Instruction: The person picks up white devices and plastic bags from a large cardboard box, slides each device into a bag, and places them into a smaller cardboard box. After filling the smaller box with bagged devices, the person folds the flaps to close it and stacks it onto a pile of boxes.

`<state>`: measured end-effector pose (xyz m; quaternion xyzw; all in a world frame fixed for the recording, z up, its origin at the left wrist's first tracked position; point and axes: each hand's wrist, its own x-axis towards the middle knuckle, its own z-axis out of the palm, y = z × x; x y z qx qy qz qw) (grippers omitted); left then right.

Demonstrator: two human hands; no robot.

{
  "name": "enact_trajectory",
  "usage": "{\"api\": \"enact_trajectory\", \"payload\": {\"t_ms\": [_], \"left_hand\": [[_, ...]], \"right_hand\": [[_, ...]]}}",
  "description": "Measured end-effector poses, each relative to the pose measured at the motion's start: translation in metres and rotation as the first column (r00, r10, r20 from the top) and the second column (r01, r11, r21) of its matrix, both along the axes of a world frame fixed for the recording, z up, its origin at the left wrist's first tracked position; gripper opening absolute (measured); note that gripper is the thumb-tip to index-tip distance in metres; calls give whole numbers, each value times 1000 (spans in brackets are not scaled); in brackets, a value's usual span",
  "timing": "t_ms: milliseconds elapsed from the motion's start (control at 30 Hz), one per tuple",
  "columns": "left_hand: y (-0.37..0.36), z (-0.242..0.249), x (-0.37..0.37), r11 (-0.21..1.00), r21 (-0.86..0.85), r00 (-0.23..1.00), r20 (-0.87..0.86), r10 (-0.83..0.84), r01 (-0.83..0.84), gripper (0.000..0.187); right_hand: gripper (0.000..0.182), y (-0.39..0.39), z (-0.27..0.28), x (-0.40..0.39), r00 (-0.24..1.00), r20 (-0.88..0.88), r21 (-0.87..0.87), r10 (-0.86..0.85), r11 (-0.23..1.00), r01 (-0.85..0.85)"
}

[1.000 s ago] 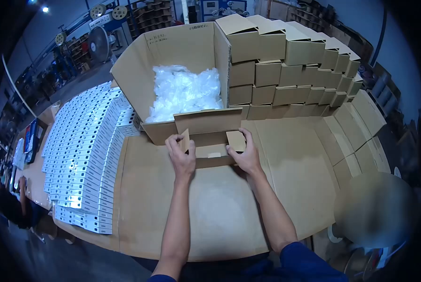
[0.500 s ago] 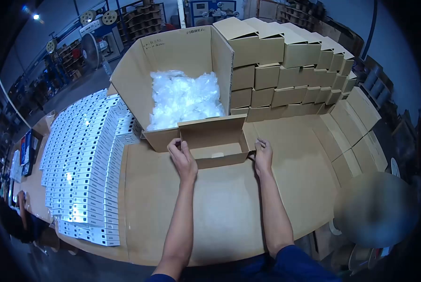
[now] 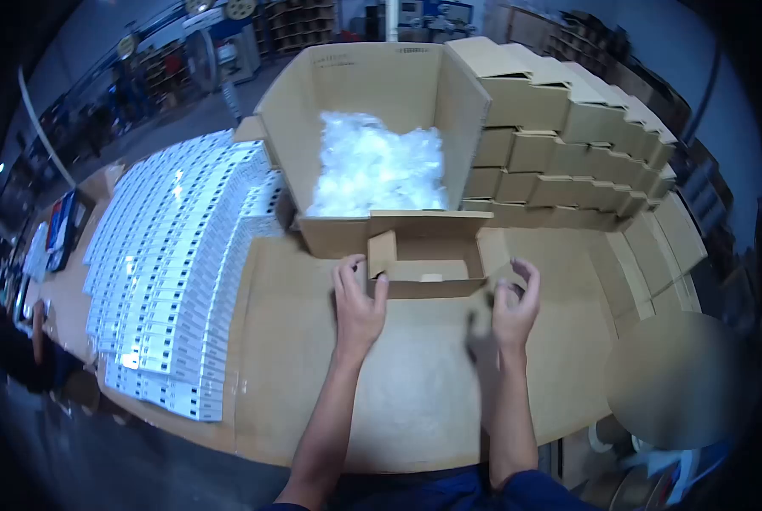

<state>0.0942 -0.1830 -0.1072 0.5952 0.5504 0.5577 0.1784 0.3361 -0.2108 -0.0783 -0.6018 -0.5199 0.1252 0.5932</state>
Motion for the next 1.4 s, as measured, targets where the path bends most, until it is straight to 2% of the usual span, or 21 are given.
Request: {"api": "enact_trajectory", "payload": {"t_ms": [67, 133, 167, 233, 267, 300, 367, 467, 500, 567, 600, 667, 800, 867, 1000, 1100, 1167, 1300, 1333, 1400], "left_hand": [[-18, 0, -20, 1000, -30, 1000, -25, -8, 7, 44], [-29, 1, -44, 998, -55, 999, -40, -9, 7, 43], [-28, 0, -61, 996, -85, 999, -51, -4, -1, 42], [-17, -3, -101, 989, -145, 997, -76, 7, -18, 41], [-1, -18, -124, 996, -39, 979, -191, 67, -75, 39], [12, -17, -142, 995, -16, 973, -214, 92, -98, 39], [41, -8, -176, 991, 34, 956, -260, 137, -132, 40], [92, -21, -212, 976, 173, 902, -388, 189, -130, 47], [101, -27, -219, 974, 179, 877, -433, 206, -140, 49], [116, -37, -228, 970, 190, 822, -521, 231, -152, 53], [117, -39, -228, 972, 186, 835, -505, 220, -144, 57], [115, -43, -230, 972, 167, 839, -495, 226, -163, 53], [108, -46, -233, 953, 212, 801, -520, 296, -215, 52], [109, -47, -233, 927, 266, 777, -511, 368, -263, 48], [105, -43, -232, 935, 200, 777, -520, 355, -293, 36], [93, -41, -228, 933, 190, 795, -488, 360, -307, 34], [72, -23, -221, 901, 226, 744, -509, 433, -369, 34], [32, 5, -207, 883, 330, 782, -428, 454, -332, 36], [22, 10, -203, 885, 348, 811, -391, 436, -309, 36], [2, 22, -191, 888, 381, 844, -359, 399, -258, 37]], "right_hand": [[31, -19, 3, -30, 997, -11, -18, 83, 996, -83], [26, -29, 0, -60, 942, 115, -7, 316, 948, -317], [24, -28, 0, -77, 889, 178, -6, 423, 904, -428], [24, -23, 5, -118, 757, 147, -94, 637, 771, -630], [25, -15, 1, -137, 699, 210, -110, 684, 726, -678], [33, -2, -6, -155, 629, 259, -138, 733, 673, -727], [49, 26, -18, -196, 576, 340, -198, 743, 655, -729], [61, 78, -12, -252, 557, -20, -234, 830, 538, -810], [67, 106, -28, -268, 563, 228, -87, 794, 593, -801], [72, 135, -31, -291, 565, 168, -119, 808, 586, -802], [74, 147, -33, -301, 568, 151, -138, 809, 586, -799], [77, 166, -39, -318, 570, 250, -165, 783, 614, -772], [80, 188, -55, -338, 588, 185, -187, 787, 616, -765], [80, 187, -54, -340, 591, 179, -193, 787, 617, -763], [80, 170, -46, -334, 581, 176, -210, 794, 607, -766], [81, 152, -40, -319, 587, 181, -196, 789, 614, -764], [82, 135, -26, -305, 591, 191, -244, 783, 621, -745], [76, 108, 16, -278, 497, -218, -363, 840, 403, -840], [75, 103, 26, -270, 441, -369, -339, 819, 323, -884], [73, 93, 41, -258, 287, -498, -206, 818, 210, -956]]}}
